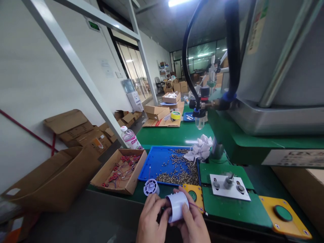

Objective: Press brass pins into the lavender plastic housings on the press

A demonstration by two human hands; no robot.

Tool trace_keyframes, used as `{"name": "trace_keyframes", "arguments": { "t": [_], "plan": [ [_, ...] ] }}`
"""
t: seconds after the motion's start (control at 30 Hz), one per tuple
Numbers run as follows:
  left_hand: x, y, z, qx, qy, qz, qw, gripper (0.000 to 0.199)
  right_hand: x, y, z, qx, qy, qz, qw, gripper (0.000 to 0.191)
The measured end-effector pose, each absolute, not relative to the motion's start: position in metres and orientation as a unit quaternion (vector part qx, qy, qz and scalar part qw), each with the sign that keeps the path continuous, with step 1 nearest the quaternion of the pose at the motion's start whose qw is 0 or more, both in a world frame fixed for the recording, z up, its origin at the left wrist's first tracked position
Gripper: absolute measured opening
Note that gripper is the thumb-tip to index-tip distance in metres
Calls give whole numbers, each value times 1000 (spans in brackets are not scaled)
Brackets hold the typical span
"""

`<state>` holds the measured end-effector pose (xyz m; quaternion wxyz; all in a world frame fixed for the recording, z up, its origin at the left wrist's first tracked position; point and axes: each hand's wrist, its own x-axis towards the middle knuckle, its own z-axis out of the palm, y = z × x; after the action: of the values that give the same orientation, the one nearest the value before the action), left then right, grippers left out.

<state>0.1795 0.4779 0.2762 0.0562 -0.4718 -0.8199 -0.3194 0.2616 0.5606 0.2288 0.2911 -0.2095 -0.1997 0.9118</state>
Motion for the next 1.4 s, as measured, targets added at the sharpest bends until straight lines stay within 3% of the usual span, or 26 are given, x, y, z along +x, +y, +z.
{"name": "trace_keyframes", "arguments": {
  "t": [0.27, 0.43, 0.57, 0.67, 0.8, 0.9, 1.0, 1.1, 1.27, 1.4],
  "plan": [
    [159, 480, 301, -401, -841, -358, 61, 13, 269, 571, 215, -198, -207, 920, 266, 52],
    [88, 518, 320, -416, -872, -258, 23, 11, 273, 571, 216, -187, -236, 915, 267, 49],
    [59, 528, 318, -422, -874, -241, 0, 21, 284, 584, 223, -194, -326, 881, 283, 47],
    [69, 504, 311, -392, -879, -269, 35, 26, 288, 594, 232, -189, -572, 725, 334, 43],
    [103, 468, 284, -341, -886, -303, 84, 48, 269, 590, 231, -113, -868, 360, 322, 49],
    [119, 462, 253, -316, -895, -300, 92, 70, 245, 581, 217, -106, -917, 188, 334, 46],
    [119, 468, 232, -303, -896, -318, 65, 80, 235, 581, 206, -104, -921, 108, 359, 43],
    [112, 472, 229, -272, -889, -367, 40, 79, 243, 585, 212, -95, -923, 99, 359, 57],
    [120, 457, 256, -230, -814, -532, -43, 87, 267, 577, 237, -77, -894, 227, 378, 65],
    [147, 440, 281, -265, -718, -628, -140, 98, 263, 562, 249, -36, -880, 373, 293, 73]
  ]
}}
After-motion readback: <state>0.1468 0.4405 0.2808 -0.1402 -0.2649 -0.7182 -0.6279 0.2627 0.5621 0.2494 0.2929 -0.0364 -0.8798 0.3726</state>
